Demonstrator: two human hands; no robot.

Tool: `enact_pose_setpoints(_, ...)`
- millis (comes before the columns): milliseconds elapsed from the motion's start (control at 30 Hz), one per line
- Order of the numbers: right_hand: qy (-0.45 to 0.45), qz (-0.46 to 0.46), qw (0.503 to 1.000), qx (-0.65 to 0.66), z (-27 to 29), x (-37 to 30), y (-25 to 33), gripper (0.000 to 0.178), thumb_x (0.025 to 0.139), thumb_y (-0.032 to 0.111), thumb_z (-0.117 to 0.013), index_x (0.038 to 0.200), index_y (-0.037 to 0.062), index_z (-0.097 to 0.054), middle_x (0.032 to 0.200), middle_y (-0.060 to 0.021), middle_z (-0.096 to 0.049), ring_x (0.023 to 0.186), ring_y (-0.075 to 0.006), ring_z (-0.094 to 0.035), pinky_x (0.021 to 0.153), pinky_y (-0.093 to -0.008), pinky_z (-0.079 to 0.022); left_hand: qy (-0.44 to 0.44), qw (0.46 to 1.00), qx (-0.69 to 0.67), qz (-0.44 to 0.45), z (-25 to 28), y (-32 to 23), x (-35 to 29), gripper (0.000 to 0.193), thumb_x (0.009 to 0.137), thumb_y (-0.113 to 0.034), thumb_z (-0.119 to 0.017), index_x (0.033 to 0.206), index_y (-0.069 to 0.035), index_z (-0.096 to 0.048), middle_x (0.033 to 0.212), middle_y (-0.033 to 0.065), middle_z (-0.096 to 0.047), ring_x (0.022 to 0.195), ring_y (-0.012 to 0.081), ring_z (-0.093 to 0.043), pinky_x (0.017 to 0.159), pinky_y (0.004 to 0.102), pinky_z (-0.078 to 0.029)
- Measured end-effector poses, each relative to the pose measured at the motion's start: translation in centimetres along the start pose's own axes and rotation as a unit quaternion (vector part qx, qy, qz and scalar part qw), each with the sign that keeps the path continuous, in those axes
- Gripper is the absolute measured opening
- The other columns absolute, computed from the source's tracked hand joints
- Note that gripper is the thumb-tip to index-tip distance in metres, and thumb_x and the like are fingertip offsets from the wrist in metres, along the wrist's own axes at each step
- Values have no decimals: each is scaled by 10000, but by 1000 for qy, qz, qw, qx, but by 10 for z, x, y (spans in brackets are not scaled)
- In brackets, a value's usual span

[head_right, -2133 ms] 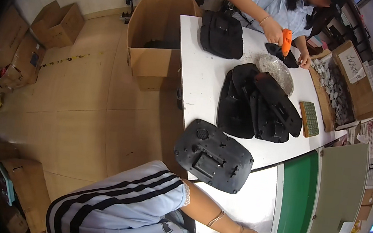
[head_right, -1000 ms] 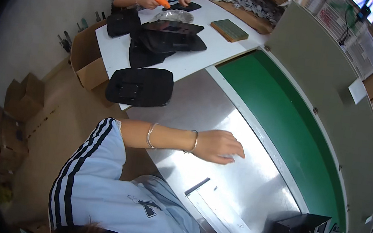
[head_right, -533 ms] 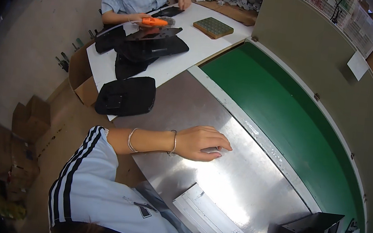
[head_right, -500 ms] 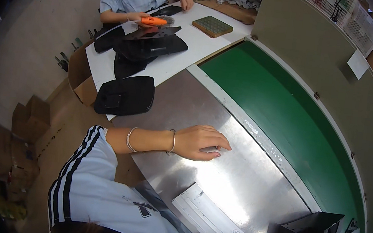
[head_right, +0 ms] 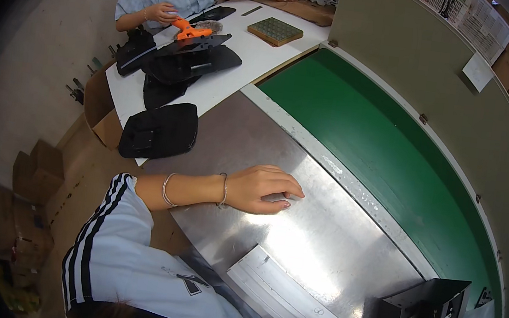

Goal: Assembling electronic components using an electric screwdriver on a production line.

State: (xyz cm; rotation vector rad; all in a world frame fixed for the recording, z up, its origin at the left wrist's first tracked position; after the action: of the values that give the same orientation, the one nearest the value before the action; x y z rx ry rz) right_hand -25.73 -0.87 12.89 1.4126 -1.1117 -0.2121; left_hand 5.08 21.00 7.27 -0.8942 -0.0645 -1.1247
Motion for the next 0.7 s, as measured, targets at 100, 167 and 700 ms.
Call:
enact_pose_setpoints(100,-6,-10,1000,-20,-1,0,0,355,860,67,-675,1090,46,-405,619,-83,-509,448,-160,-461,422,-291,-459,-8,1000,-2,-6,-2,1,1,278,815,-120,-650,1085,-62,-626,1050,73,-657,835,218,-628,791,351,-478)
enact_pose_setpoints(167,-19,0,1000,-11,-2,-3,-3,370,859,77,-681,1103,44,-405,621,-84,-513,455,-164,-471,426,-293,-464,-7,1000,-1,-8,-1,1,1,278,814,-119,-651,1085,-62,-626,1046,72,-657,831,216,-628,790,350,-477)
enact_pose_setpoints(700,-25,-47,999,-10,-18,0,8,289,876,59,-655,1034,64,-413,605,-61,-487,498,-144,-450,459,-251,-409,-3,1000,-1,-16,-3,1,-1,265,821,-117,-649,1079,-62,-626,1043,70,-660,814,198,-633,784,341,-472)
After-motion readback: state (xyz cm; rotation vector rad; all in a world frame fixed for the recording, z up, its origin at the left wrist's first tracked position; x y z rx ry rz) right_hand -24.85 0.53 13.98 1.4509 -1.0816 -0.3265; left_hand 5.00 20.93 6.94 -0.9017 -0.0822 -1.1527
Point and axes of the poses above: each hand's wrist, its own x-axis towards the middle knuckle, its own z-axis out of the back of the hand, y = z × x, the point moved 1 cm from there along x, towards the middle knuckle
